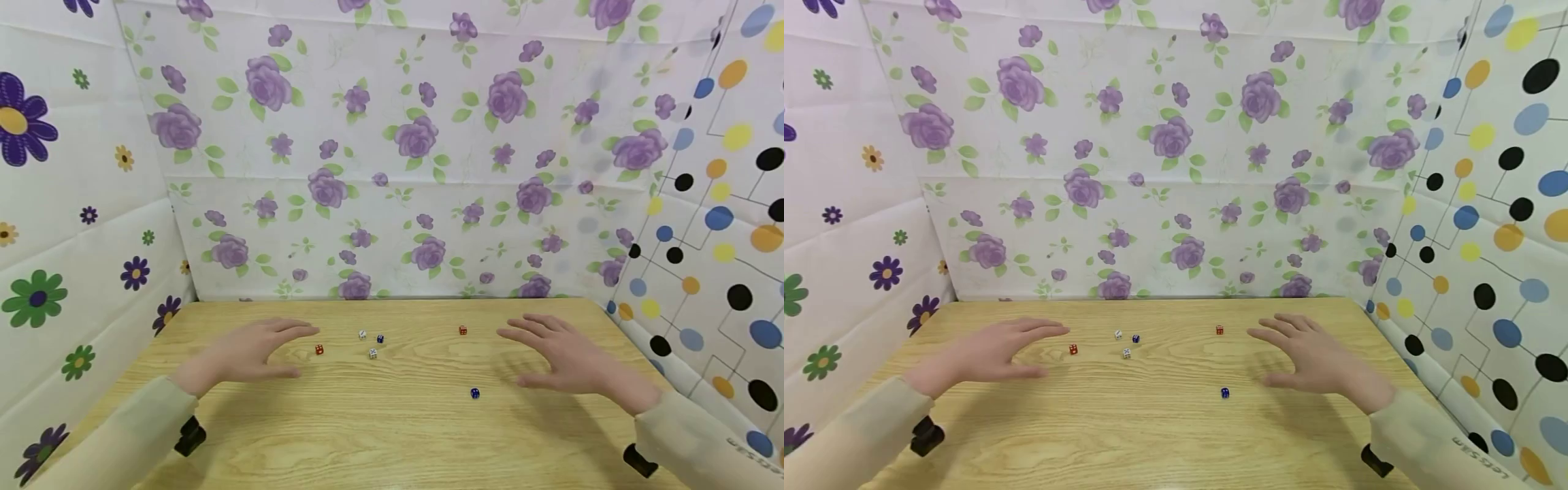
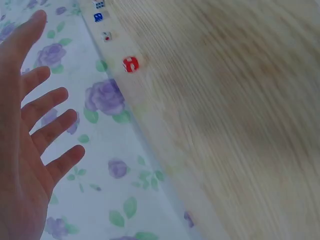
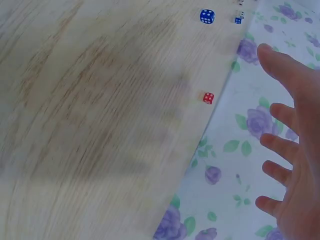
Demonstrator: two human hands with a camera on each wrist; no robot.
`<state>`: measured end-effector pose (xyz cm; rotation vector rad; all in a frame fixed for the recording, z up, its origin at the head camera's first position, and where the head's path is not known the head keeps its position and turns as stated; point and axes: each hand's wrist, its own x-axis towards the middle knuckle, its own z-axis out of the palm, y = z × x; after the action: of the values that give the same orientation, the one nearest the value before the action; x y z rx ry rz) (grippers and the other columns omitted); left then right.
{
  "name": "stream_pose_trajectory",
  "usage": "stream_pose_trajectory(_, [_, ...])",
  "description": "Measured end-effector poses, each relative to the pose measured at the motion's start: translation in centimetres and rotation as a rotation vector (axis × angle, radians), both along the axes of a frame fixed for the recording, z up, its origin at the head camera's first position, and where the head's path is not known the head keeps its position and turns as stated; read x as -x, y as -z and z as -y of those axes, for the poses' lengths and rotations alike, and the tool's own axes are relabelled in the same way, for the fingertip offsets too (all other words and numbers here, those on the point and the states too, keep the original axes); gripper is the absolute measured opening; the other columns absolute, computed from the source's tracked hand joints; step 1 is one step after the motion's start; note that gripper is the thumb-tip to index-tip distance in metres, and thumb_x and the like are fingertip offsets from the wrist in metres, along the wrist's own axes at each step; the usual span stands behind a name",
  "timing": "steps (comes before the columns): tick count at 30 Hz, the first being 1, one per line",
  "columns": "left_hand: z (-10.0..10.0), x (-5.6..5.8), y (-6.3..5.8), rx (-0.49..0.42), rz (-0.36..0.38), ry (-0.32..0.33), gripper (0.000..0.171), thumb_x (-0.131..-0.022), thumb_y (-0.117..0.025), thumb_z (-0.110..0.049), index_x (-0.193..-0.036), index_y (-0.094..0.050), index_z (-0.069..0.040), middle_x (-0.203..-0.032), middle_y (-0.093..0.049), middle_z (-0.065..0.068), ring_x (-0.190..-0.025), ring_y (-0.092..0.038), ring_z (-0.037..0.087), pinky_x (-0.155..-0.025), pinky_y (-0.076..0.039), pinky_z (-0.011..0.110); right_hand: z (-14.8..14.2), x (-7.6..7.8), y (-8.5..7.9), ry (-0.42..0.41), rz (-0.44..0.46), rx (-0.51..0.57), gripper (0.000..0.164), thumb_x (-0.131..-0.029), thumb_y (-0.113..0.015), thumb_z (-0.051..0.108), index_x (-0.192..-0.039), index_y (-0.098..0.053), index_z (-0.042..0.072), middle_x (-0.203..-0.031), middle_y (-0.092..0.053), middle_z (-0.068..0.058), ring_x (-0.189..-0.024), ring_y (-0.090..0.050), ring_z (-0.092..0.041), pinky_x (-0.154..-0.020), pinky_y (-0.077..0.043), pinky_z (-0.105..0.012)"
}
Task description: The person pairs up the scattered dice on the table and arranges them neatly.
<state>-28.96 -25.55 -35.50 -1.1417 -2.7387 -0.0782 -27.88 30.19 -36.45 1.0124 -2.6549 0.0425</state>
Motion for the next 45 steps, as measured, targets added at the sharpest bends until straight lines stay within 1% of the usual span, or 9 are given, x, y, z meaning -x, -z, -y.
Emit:
stream_pose_trajectory(6, [-2.1,0.4,1.4,-0.100,-0.044,0.036,0.061,-0.090,-0.068,-0.049,-0.143,-0.051,-0.023,-0.140,-0.059,0.002,-0.125,-0.060,0.026,-0.097,-0.052,0.048,1.0,0.4,0.8,0.000,0.006,0.026,0.075,-0.083,-0.079,0.038,-0.148,-0.046,0.020,-0.144,-0.054,-0.012,-0.128,-0.053,-0.039,-0.097,-0.046,-0.062])
stream_pose_trajectory(9, [-3.0,0.6,2.1,-0.133,-0.045,0.026,0.058,-0.089,-0.071,-0.045,-0.140,-0.054,-0.023,-0.137,-0.061,0.000,-0.123,-0.061,0.024,-0.096,-0.053,0.046,1.6,0.4,1.1,0.008,0.013,0.043,0.072,-0.083,-0.079,0.033,-0.145,-0.049,0.016,-0.140,-0.057,-0.013,-0.123,-0.057,-0.038,-0.094,-0.049,-0.059])
stream_pose_trajectory(13, [-4.3,1.1,2.9,-0.191,-0.017,0.010,0.055,-0.090,-0.070,-0.042,-0.138,-0.056,-0.021,-0.135,-0.062,0.000,-0.114,-0.065,0.021,-0.092,-0.054,0.043,2.4,0.3,1.5,0.012,0.021,0.077,0.069,-0.084,-0.078,0.033,-0.145,-0.049,0.017,-0.138,-0.059,-0.011,-0.122,-0.058,-0.036,-0.093,-0.050,-0.057])
stream_pose_trajectory(19, [-6.3,2.0,4.0,-0.252,0.044,0.042,0.051,-0.091,-0.070,-0.038,-0.136,-0.058,-0.017,-0.130,-0.065,0.001,-0.099,-0.067,0.020,-0.077,-0.055,0.031,3.4,0.1,2.1,-0.023,0.036,0.114,0.065,-0.088,-0.075,0.033,-0.145,-0.049,0.017,-0.138,-0.059,-0.012,-0.122,-0.058,-0.036,-0.092,-0.051,-0.057])
stream_pose_trajectory(24, [-7.5,2.6,4.7,-0.279,0.071,0.006,0.048,-0.092,-0.069,-0.037,-0.135,-0.058,-0.017,-0.128,-0.066,0.001,-0.107,-0.067,0.021,-0.086,-0.056,0.039,3.7,0.0,2.4,-0.021,0.043,0.134,0.066,-0.088,-0.074,0.034,-0.146,-0.048,0.016,-0.139,-0.059,-0.010,-0.123,-0.058,-0.035,-0.094,-0.050,-0.057])
stream_pose_trajectory(28, [-8.1,3.0,5.0,-0.296,0.138,-0.036,0.045,-0.095,-0.065,-0.039,-0.133,-0.059,-0.018,-0.123,-0.068,0.000,-0.106,-0.066,0.017,-0.089,-0.054,0.040,3.8,0.3,2.5,-0.018,0.038,0.139,0.068,-0.087,-0.076,0.035,-0.146,-0.048,0.017,-0.139,-0.059,-0.008,-0.124,-0.058,-0.034,-0.094,-0.050,-0.056])
stream_pose_trajectory(35, [-9.5,4.2,6.0,-0.379,0.216,-0.022,0.035,-0.094,-0.068,-0.028,-0.124,-0.063,-0.009,-0.115,-0.070,0.006,-0.098,-0.067,0.020,-0.084,-0.056,0.037,4.0,0.5,2.4,-0.023,0.045,0.154,0.069,-0.086,-0.077,0.034,-0.145,-0.049,0.017,-0.139,-0.058,-0.009,-0.124,-0.057,-0.034,-0.095,-0.049,-0.057])
stream_pose_trajectory(40, [-10.9,4.8,7.0,-0.426,0.277,-0.097,0.030,-0.092,-0.071,-0.020,-0.119,-0.065,-0.009,-0.104,-0.070,0.003,-0.091,-0.066,0.015,-0.078,-0.055,0.028,4.2,0.7,2.6,-0.026,0.055,0.156,0.067,-0.086,-0.077,0.033,-0.145,-0.050,0.014,-0.139,-0.058,-0.010,-0.126,-0.056,-0.034,-0.096,-0.049,-0.057])
stream_pose_trajectory(45, [-11.9,5.2,7.3,-0.492,0.338,-0.165,0.026,-0.091,-0.072,-0.016,-0.115,-0.066,-0.009,-0.095,-0.069,-0.002,-0.085,-0.063,0.011,-0.073,-0.052,0.025,4.6,0.7,2.6,-0.026,0.066,0.164,0.065,-0.087,-0.076,0.032,-0.144,-0.050,0.014,-0.140,-0.057,-0.011,-0.126,-0.055,-0.034,-0.098,-0.048,-0.057])
